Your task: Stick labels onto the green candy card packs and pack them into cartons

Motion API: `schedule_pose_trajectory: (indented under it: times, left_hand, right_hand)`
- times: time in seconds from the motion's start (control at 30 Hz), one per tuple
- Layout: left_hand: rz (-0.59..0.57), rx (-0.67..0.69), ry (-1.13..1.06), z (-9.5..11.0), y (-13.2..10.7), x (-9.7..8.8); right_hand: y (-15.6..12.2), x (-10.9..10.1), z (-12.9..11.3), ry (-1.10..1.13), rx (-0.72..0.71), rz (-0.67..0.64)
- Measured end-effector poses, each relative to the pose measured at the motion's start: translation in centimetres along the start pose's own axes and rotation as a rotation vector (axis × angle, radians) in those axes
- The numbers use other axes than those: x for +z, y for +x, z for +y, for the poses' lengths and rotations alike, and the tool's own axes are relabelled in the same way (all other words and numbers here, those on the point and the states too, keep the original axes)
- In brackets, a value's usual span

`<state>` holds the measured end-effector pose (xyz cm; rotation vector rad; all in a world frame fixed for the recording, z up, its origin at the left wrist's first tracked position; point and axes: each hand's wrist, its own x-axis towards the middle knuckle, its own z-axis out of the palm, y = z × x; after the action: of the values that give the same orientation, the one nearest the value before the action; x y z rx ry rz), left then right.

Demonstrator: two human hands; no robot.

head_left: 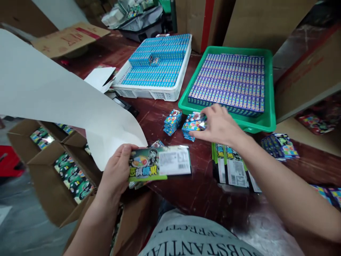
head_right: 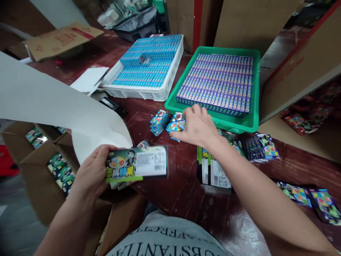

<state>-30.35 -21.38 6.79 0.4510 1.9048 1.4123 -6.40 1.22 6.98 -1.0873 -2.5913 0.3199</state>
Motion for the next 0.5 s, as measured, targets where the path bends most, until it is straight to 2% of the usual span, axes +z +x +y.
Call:
schedule_pose_trajectory:
  times: [0.07,0.17,0.23,0.33,0.4,0.5]
  left_hand:
    - [0.104,0.009,-0.085,-0.5,0.2,0.5]
    - [0.047,-0.018,-0.119,-1.0,0.0,2.9]
    - [-0.007,-0.008,-0.125,-1.0,-0.3,4.8]
    - [-0.043,0.078,-0.076,-0.7,-0.9,7.4]
    - [-0.144,0.099,0.006,-0.3,-1.2,8.8]
    - [-0.313,0.053,0.099,0.2,-1.5,10.5]
  right_hand:
    - [-3.1,-1.6,0.2,0.055,0.004,0.091]
    - [-8.6,-2.9,0.2,0.029,0.034,0.143]
    - [-12.0,-3.1,0.2,0.021,0.047,0.091]
    - [-16.2,-3.7,0.9,0.080,0.078,-0.026]
    - [-18.4,-4.6,1.9,0.173,0.086,-0.101]
    - [-21.1,-6.3,3.6,0.369,0.036,-0.222]
